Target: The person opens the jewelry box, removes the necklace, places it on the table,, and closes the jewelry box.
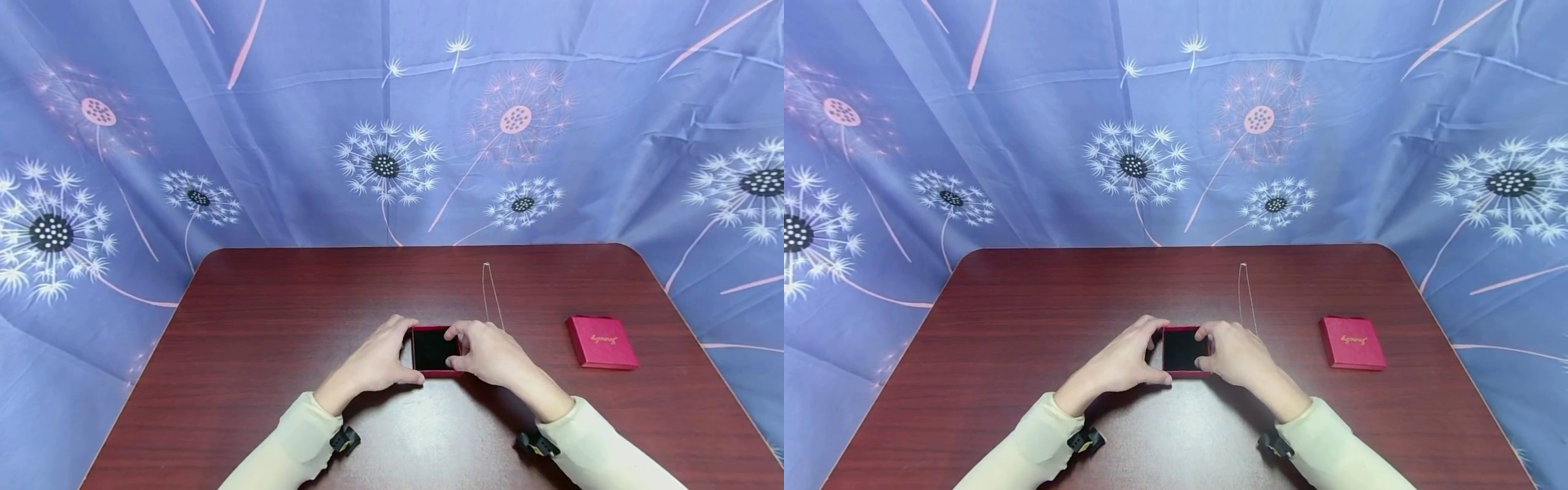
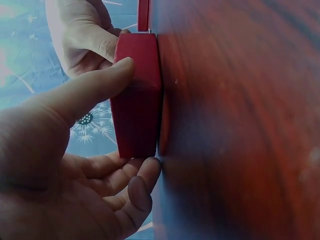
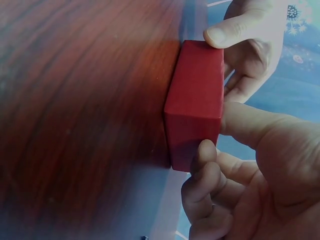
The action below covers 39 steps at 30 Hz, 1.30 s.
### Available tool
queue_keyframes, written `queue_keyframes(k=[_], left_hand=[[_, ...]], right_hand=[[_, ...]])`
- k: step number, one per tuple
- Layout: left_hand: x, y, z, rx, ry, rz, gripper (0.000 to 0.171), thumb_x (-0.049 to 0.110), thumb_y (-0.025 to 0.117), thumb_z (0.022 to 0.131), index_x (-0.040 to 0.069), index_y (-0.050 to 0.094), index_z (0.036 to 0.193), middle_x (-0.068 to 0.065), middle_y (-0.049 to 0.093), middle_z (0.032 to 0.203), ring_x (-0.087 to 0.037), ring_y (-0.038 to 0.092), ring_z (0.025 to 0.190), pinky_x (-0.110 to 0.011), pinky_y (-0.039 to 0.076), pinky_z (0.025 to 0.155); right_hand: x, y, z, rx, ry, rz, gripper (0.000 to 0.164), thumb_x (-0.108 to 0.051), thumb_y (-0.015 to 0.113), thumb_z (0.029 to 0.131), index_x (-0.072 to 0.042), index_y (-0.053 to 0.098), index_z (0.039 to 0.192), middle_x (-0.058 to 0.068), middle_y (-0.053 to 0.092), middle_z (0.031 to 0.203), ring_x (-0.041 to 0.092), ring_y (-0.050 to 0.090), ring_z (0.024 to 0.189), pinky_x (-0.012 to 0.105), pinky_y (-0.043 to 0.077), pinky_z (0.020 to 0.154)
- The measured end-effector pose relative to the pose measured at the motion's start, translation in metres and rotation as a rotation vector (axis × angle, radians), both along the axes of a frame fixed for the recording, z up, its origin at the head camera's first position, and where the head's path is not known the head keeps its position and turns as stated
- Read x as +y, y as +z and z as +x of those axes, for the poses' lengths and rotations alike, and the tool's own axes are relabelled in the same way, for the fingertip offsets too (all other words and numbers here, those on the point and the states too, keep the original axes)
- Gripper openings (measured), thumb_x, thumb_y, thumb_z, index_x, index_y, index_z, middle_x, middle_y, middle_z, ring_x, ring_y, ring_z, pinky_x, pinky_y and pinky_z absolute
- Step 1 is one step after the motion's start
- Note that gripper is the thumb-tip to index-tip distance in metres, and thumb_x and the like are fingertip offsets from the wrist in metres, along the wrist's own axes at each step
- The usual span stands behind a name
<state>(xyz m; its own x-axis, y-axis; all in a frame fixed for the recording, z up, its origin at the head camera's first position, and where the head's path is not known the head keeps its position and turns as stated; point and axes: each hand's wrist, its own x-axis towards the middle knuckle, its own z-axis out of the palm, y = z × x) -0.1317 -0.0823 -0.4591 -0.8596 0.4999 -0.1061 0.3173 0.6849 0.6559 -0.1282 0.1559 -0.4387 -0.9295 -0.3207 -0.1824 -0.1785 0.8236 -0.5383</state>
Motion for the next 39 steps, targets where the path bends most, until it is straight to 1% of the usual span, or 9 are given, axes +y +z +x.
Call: queue_keyframes(k=[8,15,22,29,32,39], left_hand=[[0.000,-0.001,0.001,-0.009,0.009,0.006,0.093,0.032,0.096,0.077,0.007,0.049,0.154,-0.004,0.055,0.142,-0.020,0.055,0.123,-0.043,0.047,0.109],[0.000,-0.001,0.001,-0.006,0.007,0.016,0.091,0.030,0.096,0.077,0.006,0.051,0.153,-0.005,0.056,0.142,-0.020,0.054,0.127,-0.044,0.046,0.110],[0.000,0.000,0.001,-0.004,0.004,0.014,0.092,0.029,0.096,0.077,0.005,0.050,0.153,-0.006,0.056,0.142,-0.021,0.055,0.126,-0.044,0.046,0.110],[0.000,0.001,0.002,0.003,0.004,0.022,0.092,0.028,0.097,0.076,0.004,0.051,0.152,-0.008,0.057,0.140,-0.023,0.056,0.122,-0.045,0.048,0.108],[0.000,0.002,0.002,0.002,0.005,0.019,0.092,0.028,0.097,0.076,0.004,0.051,0.152,-0.007,0.057,0.141,-0.022,0.056,0.123,-0.045,0.047,0.109],[0.000,0.002,0.002,-0.012,0.006,-0.004,0.095,0.031,0.096,0.077,0.006,0.048,0.156,-0.006,0.054,0.147,-0.021,0.053,0.129,-0.044,0.045,0.112]], right_hand=[[0.002,0.000,0.002,0.015,0.024,-0.027,0.035,-0.019,0.087,0.087,-0.012,0.073,0.118,-0.012,0.061,0.070,0.008,0.056,0.060,0.034,0.047,0.059],[0.006,0.001,0.006,0.048,0.061,-0.086,0.033,-0.021,0.086,0.090,-0.012,0.073,0.119,-0.014,0.060,0.067,0.005,0.055,0.058,0.032,0.046,0.059],[0.012,0.007,0.008,0.068,0.092,-0.148,0.034,-0.021,0.084,0.092,-0.011,0.072,0.123,-0.015,0.062,0.066,0.004,0.056,0.056,0.030,0.046,0.059],[0.024,0.012,0.008,0.104,0.086,-0.152,0.036,-0.021,0.086,0.090,-0.013,0.072,0.123,-0.014,0.063,0.075,0.006,0.055,0.061,0.029,0.047,0.060],[0.030,0.014,0.007,0.114,0.085,-0.158,0.038,-0.019,0.086,0.090,-0.013,0.072,0.124,-0.012,0.063,0.079,0.008,0.056,0.063,0.029,0.048,0.060],[0.045,0.019,0.006,0.136,0.095,-0.134,0.042,-0.016,0.087,0.088,-0.011,0.071,0.127,-0.010,0.064,0.085,0.009,0.060,0.073,0.031,0.051,0.067]])
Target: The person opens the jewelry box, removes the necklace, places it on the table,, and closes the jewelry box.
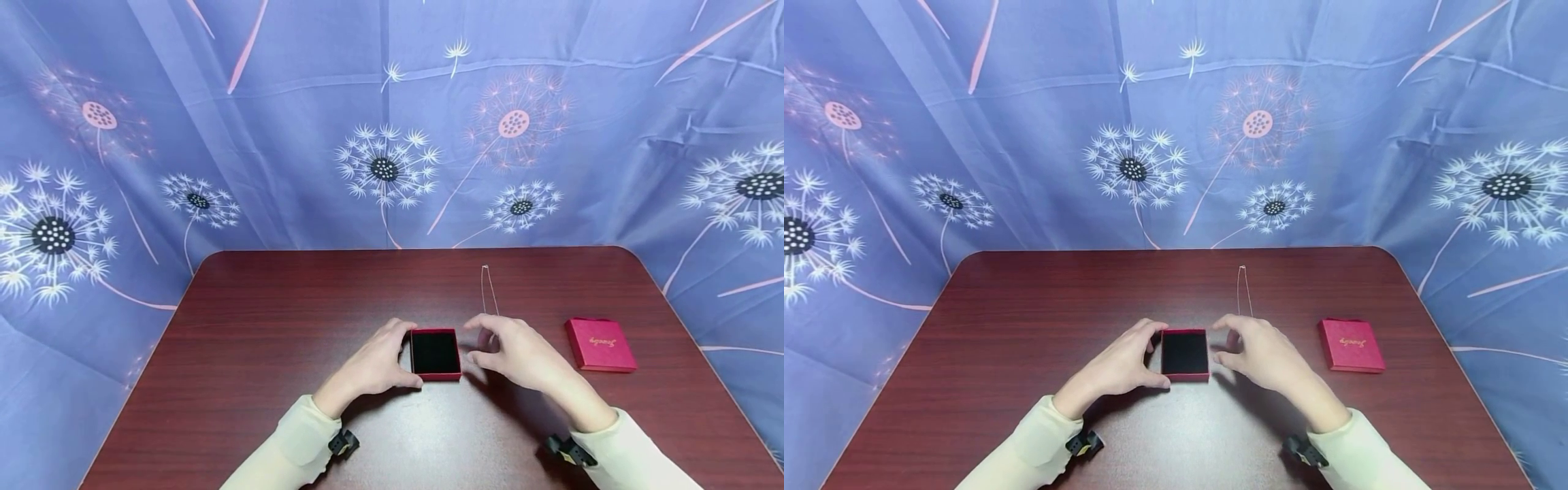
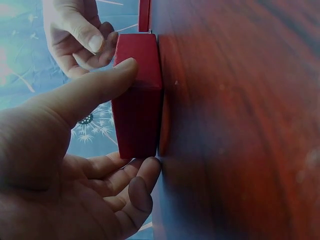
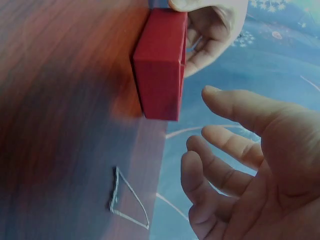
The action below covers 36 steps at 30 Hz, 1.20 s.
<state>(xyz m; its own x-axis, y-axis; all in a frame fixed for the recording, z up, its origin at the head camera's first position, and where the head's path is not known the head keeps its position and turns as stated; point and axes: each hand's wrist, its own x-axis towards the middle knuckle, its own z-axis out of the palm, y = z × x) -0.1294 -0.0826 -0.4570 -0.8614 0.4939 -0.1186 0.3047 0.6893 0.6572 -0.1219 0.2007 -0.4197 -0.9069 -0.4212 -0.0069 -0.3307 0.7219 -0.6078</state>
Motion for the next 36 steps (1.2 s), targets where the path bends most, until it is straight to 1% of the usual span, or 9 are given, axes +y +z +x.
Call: queue_keyframes(k=[2,6,9,12,15,21,27,32,36], left_hand=[[0.000,0.000,0.000,-0.007,0.001,-0.004,0.096,0.032,0.096,0.077,0.007,0.047,0.157,-0.005,0.053,0.148,-0.021,0.053,0.129,-0.044,0.045,0.112],[0.000,0.000,0.000,-0.007,0.001,-0.005,0.097,0.032,0.096,0.077,0.008,0.046,0.157,-0.004,0.053,0.147,-0.019,0.055,0.123,-0.043,0.046,0.110],[0.000,0.000,0.000,-0.004,-0.002,-0.004,0.098,0.032,0.096,0.076,0.008,0.047,0.157,-0.004,0.053,0.147,-0.019,0.056,0.119,-0.042,0.047,0.109],[-0.001,-0.001,0.000,0.005,-0.008,0.002,0.097,0.031,0.096,0.075,0.007,0.048,0.156,-0.005,0.054,0.145,-0.020,0.057,0.118,-0.042,0.048,0.108],[-0.001,-0.001,-0.001,0.010,-0.011,0.004,0.097,0.031,0.097,0.074,0.006,0.048,0.155,-0.006,0.054,0.144,-0.020,0.057,0.119,-0.043,0.048,0.108],[-0.001,-0.002,-0.001,0.011,-0.011,0.001,0.099,0.030,0.098,0.073,0.005,0.048,0.154,-0.008,0.054,0.145,-0.022,0.055,0.124,-0.044,0.046,0.110],[-0.001,0.000,-0.001,0.005,-0.010,0.003,0.099,0.030,0.097,0.074,0.005,0.047,0.155,-0.007,0.054,0.145,-0.022,0.056,0.122,-0.044,0.047,0.110],[-0.002,0.000,-0.001,0.010,-0.011,-0.010,0.099,0.031,0.097,0.074,0.005,0.047,0.155,-0.007,0.054,0.145,-0.020,0.056,0.121,-0.044,0.047,0.109],[-0.001,0.000,-0.001,0.009,-0.011,-0.010,0.099,0.030,0.097,0.074,0.005,0.047,0.155,-0.007,0.054,0.145,-0.022,0.055,0.124,-0.044,0.046,0.110]], right_hand=[[0.004,0.001,0.000,0.013,0.008,0.002,0.043,-0.015,0.087,0.088,-0.011,0.071,0.128,-0.008,0.066,0.087,0.010,0.061,0.076,0.031,0.052,0.068],[0.014,0.004,0.002,0.050,0.024,0.004,0.047,-0.014,0.089,0.087,-0.010,0.070,0.129,-0.003,0.069,0.096,0.015,0.066,0.086,0.034,0.056,0.072],[0.023,0.006,0.003,0.088,0.032,0.015,0.050,-0.013,0.090,0.085,-0.010,0.069,0.130,0.001,0.070,0.105,0.021,0.068,0.094,0.039,0.058,0.079],[0.032,0.009,0.005,0.117,0.033,0.037,0.053,-0.015,0.092,0.084,-0.010,0.068,0.131,0.003,0.070,0.114,0.024,0.069,0.100,0.044,0.059,0.084],[0.044,0.012,0.004,0.134,0.025,0.070,0.056,-0.016,0.092,0.083,-0.010,0.067,0.133,0.006,0.069,0.122,0.027,0.069,0.108,0.050,0.057,0.090],[0.070,0.017,0.003,0.161,0.009,0.139,0.066,-0.019,0.093,0.081,-0.007,0.063,0.139,0.011,0.065,0.133,0.035,0.062,0.122,0.058,0.050,0.100],[0.096,0.019,0.002,0.141,-0.019,0.216,0.080,-0.025,0.096,0.078,-0.008,0.057,0.145,0.017,0.061,0.139,0.045,0.055,0.129,0.066,0.045,0.101],[0.114,0.016,0.000,0.133,-0.029,0.261,0.087,-0.026,0.098,0.074,-0.006,0.054,0.147,0.022,0.058,0.140,0.048,0.053,0.129,0.069,0.044,0.100],[0.129,0.014,-0.002,0.125,-0.040,0.294,0.093,-0.028,0.100,0.071,-0.005,0.052,0.147,0.025,0.057,0.140,0.052,0.051,0.127,0.074,0.043,0.096]])
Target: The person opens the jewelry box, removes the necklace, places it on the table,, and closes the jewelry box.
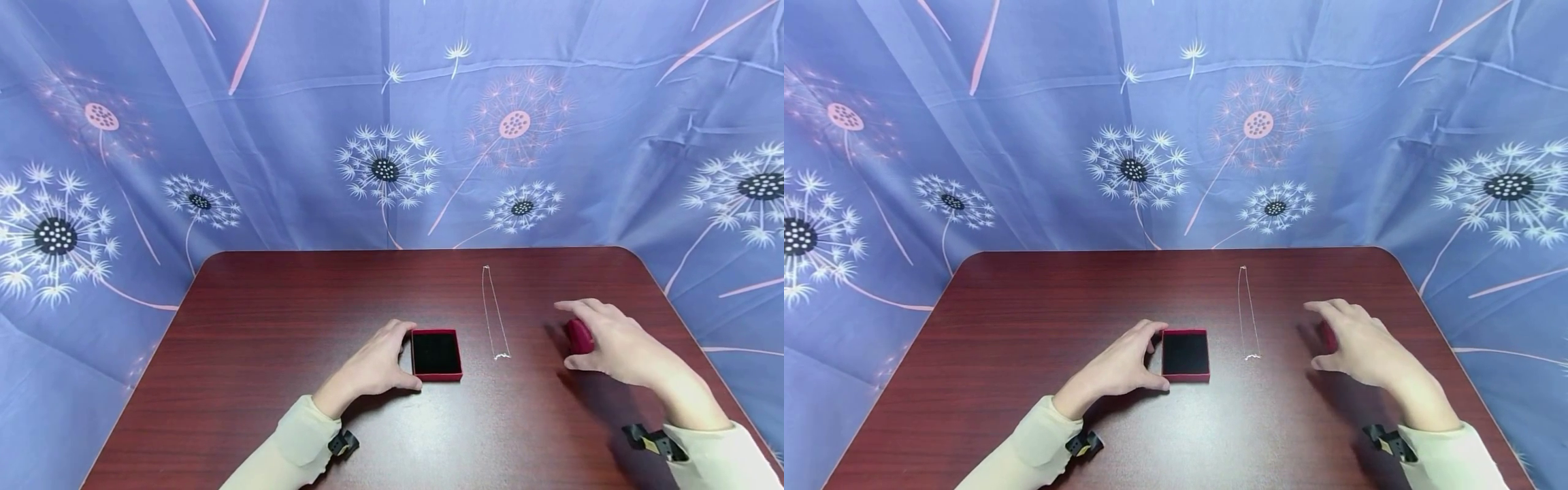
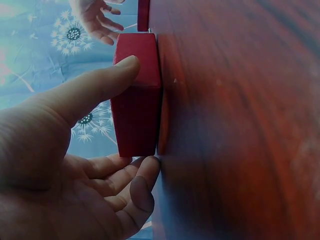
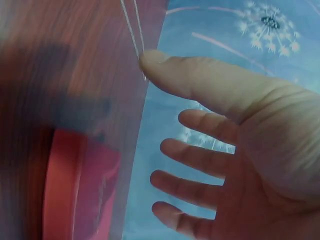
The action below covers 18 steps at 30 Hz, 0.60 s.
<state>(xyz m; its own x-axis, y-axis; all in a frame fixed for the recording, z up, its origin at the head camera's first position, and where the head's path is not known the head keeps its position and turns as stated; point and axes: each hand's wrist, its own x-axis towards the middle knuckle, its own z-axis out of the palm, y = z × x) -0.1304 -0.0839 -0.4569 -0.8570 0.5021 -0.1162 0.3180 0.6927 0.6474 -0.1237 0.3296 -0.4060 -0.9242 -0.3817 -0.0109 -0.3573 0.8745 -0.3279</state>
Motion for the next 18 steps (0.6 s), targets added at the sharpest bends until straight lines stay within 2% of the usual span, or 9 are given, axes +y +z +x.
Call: queue_keyframes(k=[4,11,18], left_hand=[[0.000,0.000,-0.001,0.001,-0.002,-0.004,0.099,0.031,0.098,0.074,0.005,0.047,0.155,-0.008,0.054,0.145,-0.023,0.055,0.126,-0.045,0.046,0.111],[0.000,-0.002,-0.001,0.008,-0.008,-0.006,0.099,0.030,0.098,0.073,0.004,0.048,0.155,-0.007,0.056,0.143,-0.022,0.055,0.123,-0.044,0.046,0.110],[0.000,-0.003,-0.002,0.013,-0.011,-0.005,0.099,0.030,0.098,0.073,0.004,0.048,0.154,-0.006,0.056,0.140,-0.020,0.056,0.118,-0.042,0.047,0.108]], right_hand=[[0.015,-0.004,-0.002,-0.029,-0.025,0.041,0.101,-0.031,0.101,0.068,-0.004,0.048,0.150,0.029,0.053,0.141,0.055,0.048,0.126,0.078,0.042,0.091],[0.037,-0.011,-0.002,-0.066,-0.052,0.079,0.109,-0.035,0.103,0.062,-0.004,0.046,0.150,0.029,0.054,0.135,0.051,0.049,0.116,0.071,0.049,0.081],[0.052,-0.017,-0.004,-0.082,-0.050,0.083,0.110,-0.029,0.104,0.059,0.000,0.045,0.148,0.031,0.053,0.133,0.054,0.048,0.115,0.070,0.049,0.084]])
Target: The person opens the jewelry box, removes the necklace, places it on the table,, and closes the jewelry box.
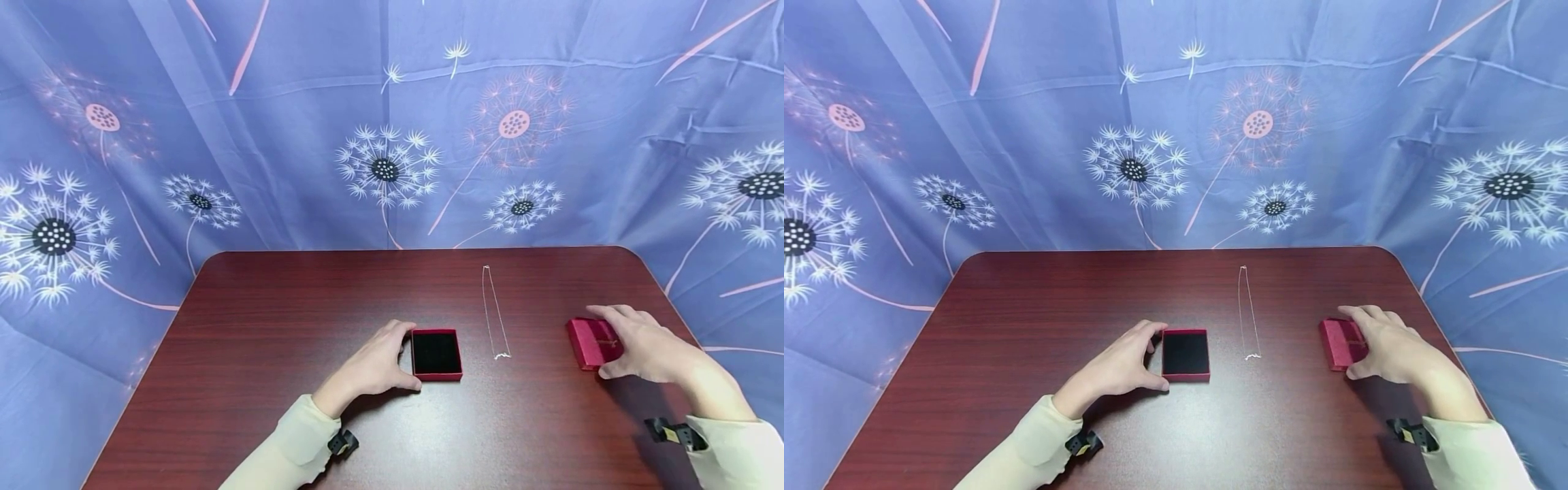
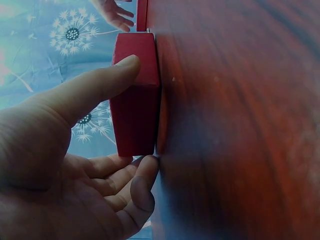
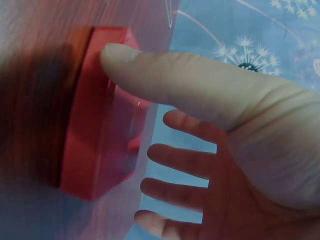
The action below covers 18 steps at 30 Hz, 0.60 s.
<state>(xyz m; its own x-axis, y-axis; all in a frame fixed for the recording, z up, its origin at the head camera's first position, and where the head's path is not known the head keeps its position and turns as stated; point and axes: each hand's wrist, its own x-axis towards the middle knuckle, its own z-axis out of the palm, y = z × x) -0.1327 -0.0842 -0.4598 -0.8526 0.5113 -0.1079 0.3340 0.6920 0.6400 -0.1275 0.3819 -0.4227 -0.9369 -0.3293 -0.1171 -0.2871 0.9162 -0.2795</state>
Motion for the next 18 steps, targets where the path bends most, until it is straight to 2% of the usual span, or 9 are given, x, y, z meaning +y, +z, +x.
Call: queue_keyframes(k=[8,18], left_hand=[[-0.001,0.001,0.001,0.004,0.003,0.006,0.099,0.029,0.098,0.073,0.003,0.048,0.154,-0.006,0.057,0.140,-0.020,0.057,0.116,-0.042,0.048,0.107],[0.000,0.002,0.002,0.006,0.001,-0.001,0.097,0.030,0.098,0.074,0.004,0.049,0.153,-0.007,0.057,0.141,-0.021,0.056,0.121,-0.042,0.046,0.109]], right_hand=[[0.010,-0.008,-0.002,-0.003,0.032,-0.003,0.108,-0.025,0.104,0.056,0.003,0.048,0.144,0.032,0.054,0.132,0.056,0.050,0.115,0.069,0.046,0.091],[0.017,-0.018,-0.007,-0.007,0.056,-0.002,0.106,-0.022,0.103,0.053,0.006,0.050,0.140,0.030,0.057,0.126,0.049,0.055,0.108,0.060,0.047,0.087]])
